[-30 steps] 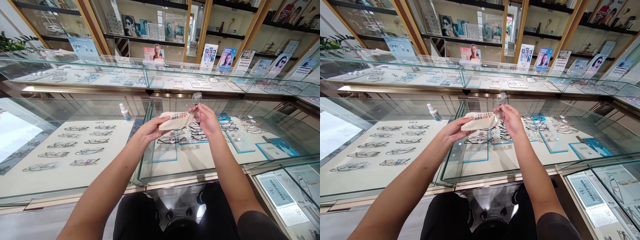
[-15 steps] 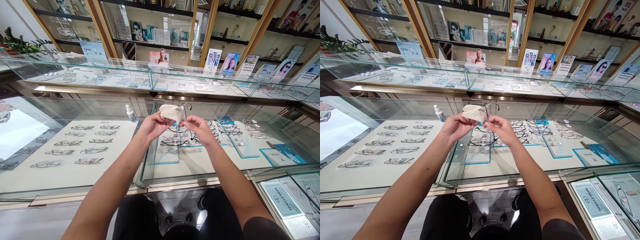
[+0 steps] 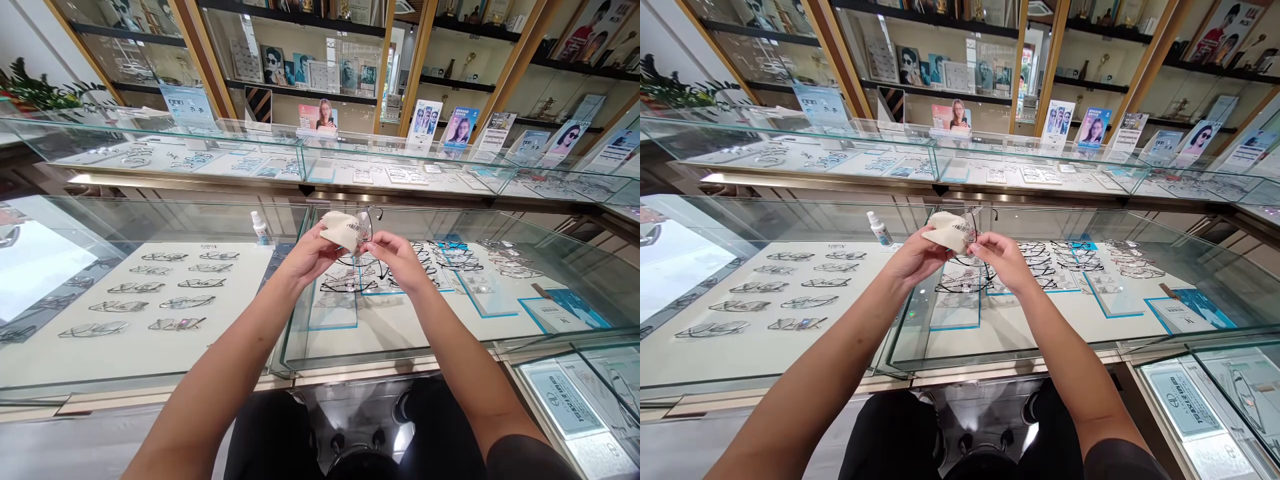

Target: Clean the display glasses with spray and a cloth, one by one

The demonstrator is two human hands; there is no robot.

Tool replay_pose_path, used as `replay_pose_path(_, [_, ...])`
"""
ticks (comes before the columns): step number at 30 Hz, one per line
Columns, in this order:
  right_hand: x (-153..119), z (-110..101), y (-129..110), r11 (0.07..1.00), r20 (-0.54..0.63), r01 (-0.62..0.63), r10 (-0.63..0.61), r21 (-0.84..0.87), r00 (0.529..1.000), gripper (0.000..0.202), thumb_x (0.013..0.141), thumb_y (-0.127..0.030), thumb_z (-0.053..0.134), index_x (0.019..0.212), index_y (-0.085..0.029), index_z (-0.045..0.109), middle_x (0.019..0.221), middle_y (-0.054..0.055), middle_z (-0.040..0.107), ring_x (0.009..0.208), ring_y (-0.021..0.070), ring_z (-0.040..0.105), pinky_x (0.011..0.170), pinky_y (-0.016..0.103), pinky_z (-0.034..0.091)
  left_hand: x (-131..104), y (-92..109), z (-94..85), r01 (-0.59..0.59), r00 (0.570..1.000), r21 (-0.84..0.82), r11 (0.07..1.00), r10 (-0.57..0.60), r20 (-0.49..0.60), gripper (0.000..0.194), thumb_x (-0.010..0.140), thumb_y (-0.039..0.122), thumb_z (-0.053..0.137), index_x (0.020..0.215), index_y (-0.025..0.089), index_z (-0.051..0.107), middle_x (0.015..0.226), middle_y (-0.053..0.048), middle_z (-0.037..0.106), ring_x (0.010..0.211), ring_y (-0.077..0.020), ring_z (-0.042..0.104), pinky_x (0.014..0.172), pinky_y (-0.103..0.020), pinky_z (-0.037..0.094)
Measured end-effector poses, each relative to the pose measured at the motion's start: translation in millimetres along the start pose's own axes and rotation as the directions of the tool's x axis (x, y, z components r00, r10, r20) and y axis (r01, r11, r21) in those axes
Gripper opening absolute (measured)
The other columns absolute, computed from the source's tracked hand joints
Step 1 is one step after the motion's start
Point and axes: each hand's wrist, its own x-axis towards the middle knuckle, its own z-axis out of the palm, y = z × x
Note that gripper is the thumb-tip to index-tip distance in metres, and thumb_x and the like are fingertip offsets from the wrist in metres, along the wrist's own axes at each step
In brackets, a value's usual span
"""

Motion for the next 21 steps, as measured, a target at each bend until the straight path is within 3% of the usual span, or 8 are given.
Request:
replay_pose_path(7, [-1.1,4.1,1.9,1.000,0.015,-0.012,0.013,-0.020,1.000,0.037,0.081,-0.059,0.088,0.083,-0.025,0.074,0.091,0.003,0.080,0.097,0.0226,0.071,0.095,0.036,0.054,-0.4,-6.5,4.2,-0.097,0.995,0.103,0.990,0.097,0.004,0.045,0.066,0.028,0.094,0.102,0.022,0.066,0.081,0.002,0.070,0.085,-0.0199,0.071,0.080,-0.032,0.055])
replay_pose_path(14, [-2.7,6.4,6.4,1.000,0.108,0.012,-0.009,-0.029,0.994,0.030,0.090,-0.052,0.082,0.086,-0.025,0.072,0.093,0.001,0.076,0.095,0.0191,0.068,0.097,0.034,0.051,-2.9,-9.5,5.0,-0.101,0.994,0.084,0.991,0.104,-0.038,0.063,0.065,0.046,0.101,0.108,0.021,0.062,0.095,-0.001,0.074,0.077,-0.0149,0.068,0.073,-0.029,0.052])
replay_pose_path(21, [-3.6,11.7,4.3,0.999,0.098,0.004,-0.001,-0.032,0.995,0.037,0.086,-0.058,0.085,0.084,-0.024,0.071,0.092,0.001,0.073,0.093,0.0193,0.066,0.094,0.033,0.050,-4.9,-11.3,9.5,-0.096,0.995,0.056,0.994,0.098,-0.035,0.081,0.060,0.049,0.104,0.119,0.024,0.054,0.104,-0.001,0.073,0.081,-0.0142,0.069,0.071,-0.027,0.052])
